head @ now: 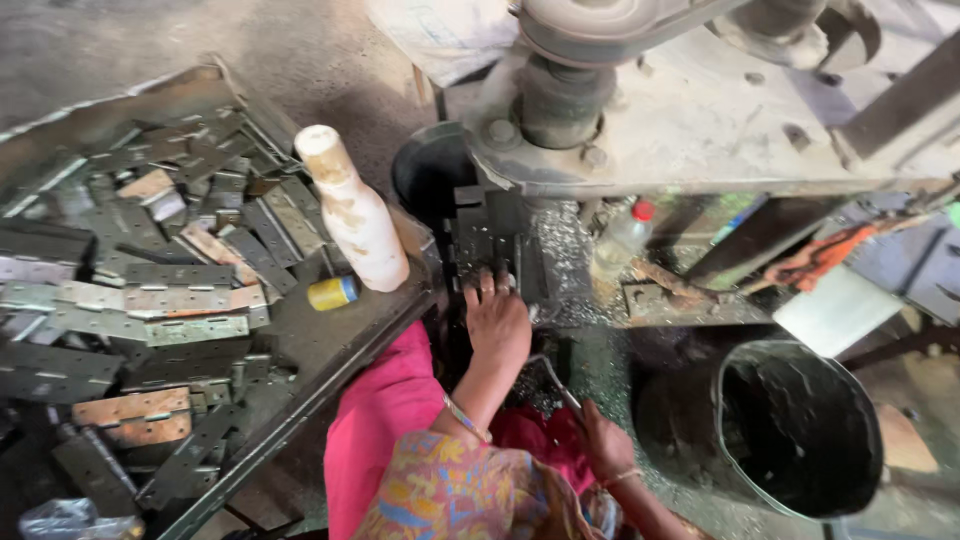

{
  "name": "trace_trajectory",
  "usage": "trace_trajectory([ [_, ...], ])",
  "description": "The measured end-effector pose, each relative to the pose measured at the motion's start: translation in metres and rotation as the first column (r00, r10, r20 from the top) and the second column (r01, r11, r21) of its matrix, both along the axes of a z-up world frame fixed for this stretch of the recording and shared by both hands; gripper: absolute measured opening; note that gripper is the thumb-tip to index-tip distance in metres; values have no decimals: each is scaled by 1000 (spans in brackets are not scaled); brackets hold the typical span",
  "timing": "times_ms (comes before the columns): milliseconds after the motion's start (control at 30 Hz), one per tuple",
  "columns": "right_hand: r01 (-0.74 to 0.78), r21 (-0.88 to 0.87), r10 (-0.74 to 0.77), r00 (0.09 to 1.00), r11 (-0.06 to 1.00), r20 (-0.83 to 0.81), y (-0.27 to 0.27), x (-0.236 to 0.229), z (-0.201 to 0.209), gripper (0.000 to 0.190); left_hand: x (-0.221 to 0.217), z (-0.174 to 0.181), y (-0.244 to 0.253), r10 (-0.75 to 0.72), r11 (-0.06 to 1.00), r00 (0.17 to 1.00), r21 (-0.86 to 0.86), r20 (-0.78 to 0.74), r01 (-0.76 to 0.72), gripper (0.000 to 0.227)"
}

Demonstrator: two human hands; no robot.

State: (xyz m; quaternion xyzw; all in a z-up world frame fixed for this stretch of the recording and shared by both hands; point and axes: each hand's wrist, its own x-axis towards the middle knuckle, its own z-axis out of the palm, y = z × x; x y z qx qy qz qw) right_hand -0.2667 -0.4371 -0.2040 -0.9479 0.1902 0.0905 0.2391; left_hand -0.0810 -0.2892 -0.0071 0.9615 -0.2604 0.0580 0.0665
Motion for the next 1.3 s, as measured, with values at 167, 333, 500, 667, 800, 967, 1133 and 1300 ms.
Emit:
trace_trajectory([
  [167, -81, -199, 75, 996, 977, -37, -31, 13, 23, 39, 18, 9, -9, -19, 999, 999, 47, -50, 22, 26],
  [333, -38, -98, 41, 999, 995, 30, -16, 6, 36, 47, 25, -4, -20, 20, 998, 996, 55, 89, -25, 29],
  [500, 8, -80, -7, 1000, 997, 14, -8, 0, 7, 43, 13, -10, -13, 29, 999, 991, -30, 131, -25, 29],
  [667, -2, -8, 1, 1000, 1000, -24, -34, 11, -12, 42, 19, 3, -15, 40, 998, 999, 40, 33, -41, 25],
  [800, 15, 131, -28, 995, 991, 92, -22, 11, -13, 41, 15, 11, -14, 27, 999, 999, 21, -19, -26, 21],
  [967, -4, 168, 19, 996, 986, -87, -36, 31, 20, 45, 29, 18, -12, 16, 999, 1000, 48, -5, -16, 16],
  [1133, 53, 268, -20, 992, 962, -126, -40, 27, 16, 37, 39, 0, -27, 43, 998, 994, -50, 98, -39, 16],
  [1300, 7, 322, -25, 998, 947, 53, -17, 29, 1, 33, 47, -9, -21, 112, 983, 928, -175, 355, -52, 27],
])
